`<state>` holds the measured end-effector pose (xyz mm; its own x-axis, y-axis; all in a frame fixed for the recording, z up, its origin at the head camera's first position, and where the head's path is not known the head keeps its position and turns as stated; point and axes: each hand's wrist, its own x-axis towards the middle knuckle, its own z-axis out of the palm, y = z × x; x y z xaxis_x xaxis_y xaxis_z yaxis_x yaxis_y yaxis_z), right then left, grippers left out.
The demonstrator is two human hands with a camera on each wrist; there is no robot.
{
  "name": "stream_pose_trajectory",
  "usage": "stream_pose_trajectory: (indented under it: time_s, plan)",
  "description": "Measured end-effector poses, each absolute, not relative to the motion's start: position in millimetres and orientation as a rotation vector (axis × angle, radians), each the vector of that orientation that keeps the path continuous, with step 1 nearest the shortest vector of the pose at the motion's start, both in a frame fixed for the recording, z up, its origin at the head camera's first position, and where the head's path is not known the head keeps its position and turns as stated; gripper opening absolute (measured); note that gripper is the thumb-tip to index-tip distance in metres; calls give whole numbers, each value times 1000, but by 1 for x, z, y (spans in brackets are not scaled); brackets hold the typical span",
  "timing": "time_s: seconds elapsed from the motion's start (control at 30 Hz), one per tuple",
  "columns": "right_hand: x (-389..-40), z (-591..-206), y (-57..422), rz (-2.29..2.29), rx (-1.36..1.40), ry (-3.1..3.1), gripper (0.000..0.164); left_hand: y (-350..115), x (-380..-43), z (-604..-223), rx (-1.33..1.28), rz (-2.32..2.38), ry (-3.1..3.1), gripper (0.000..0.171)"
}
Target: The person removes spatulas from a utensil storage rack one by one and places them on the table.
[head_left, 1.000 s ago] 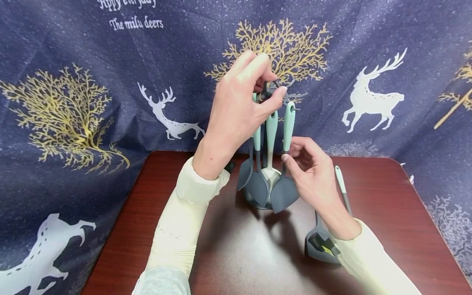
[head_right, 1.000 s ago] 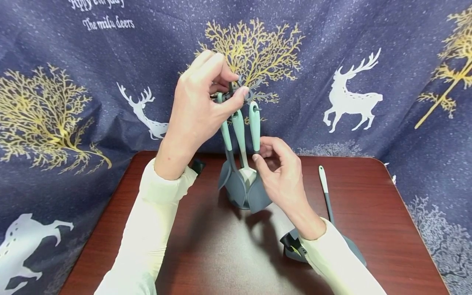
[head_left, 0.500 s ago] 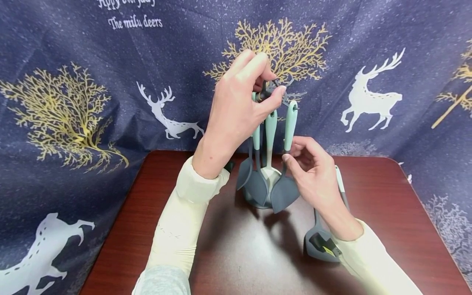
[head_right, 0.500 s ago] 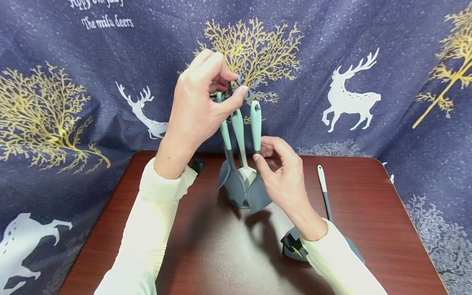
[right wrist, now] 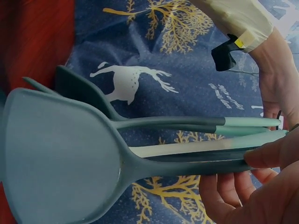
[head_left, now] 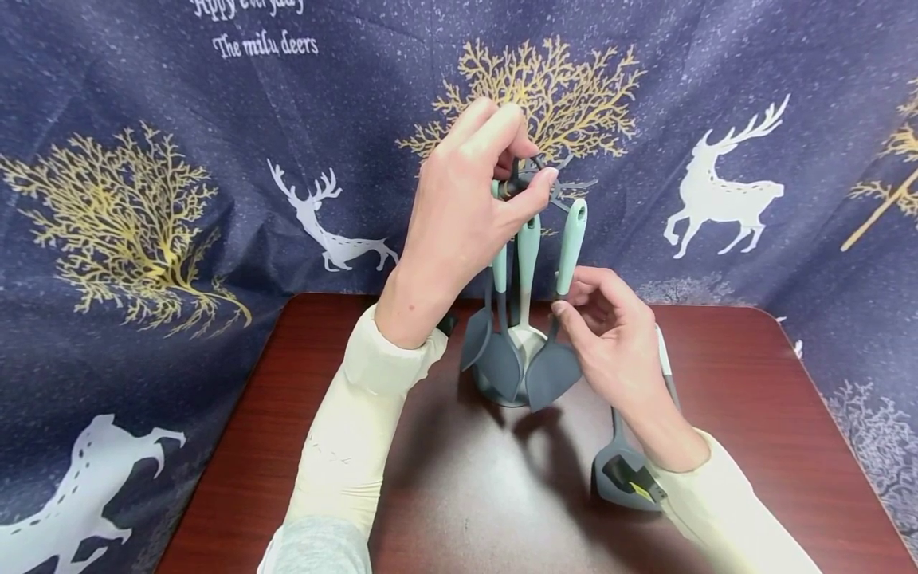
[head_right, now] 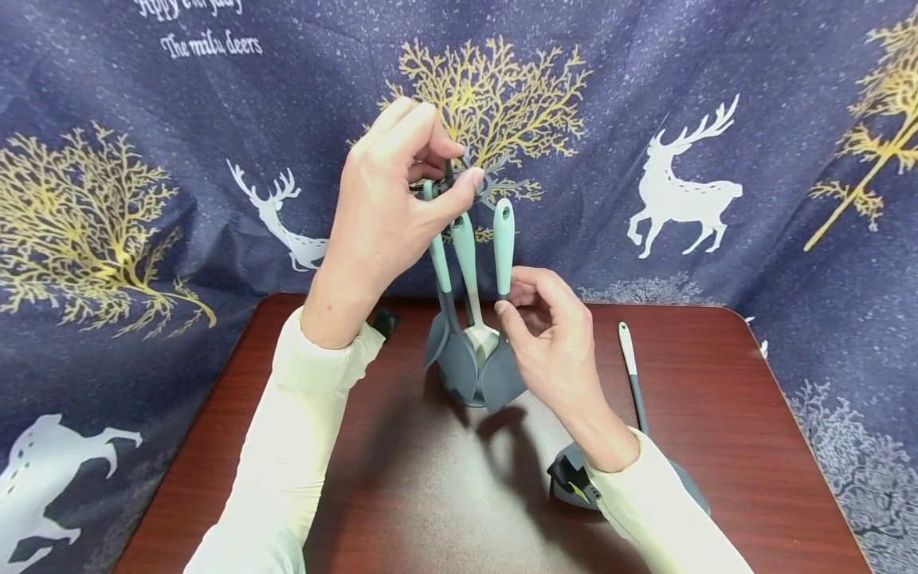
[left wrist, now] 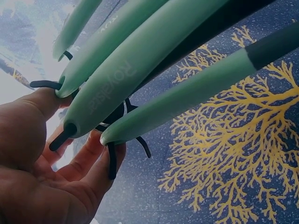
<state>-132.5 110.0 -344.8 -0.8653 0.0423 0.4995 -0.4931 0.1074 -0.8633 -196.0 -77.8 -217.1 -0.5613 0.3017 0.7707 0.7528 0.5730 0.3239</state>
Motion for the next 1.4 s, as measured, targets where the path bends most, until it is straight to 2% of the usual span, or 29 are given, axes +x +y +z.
stream_pose_trajectory:
  time_s: [1.0,1.4]
  plan:
    - [-122,-338,126,1815,422,-1932,28,-76,-195,-217,-837,-870,-2128,20]
    - [-121,-332,137,1816,402,-1895,32,-77,-195,-217,-835,-879,-2123,20]
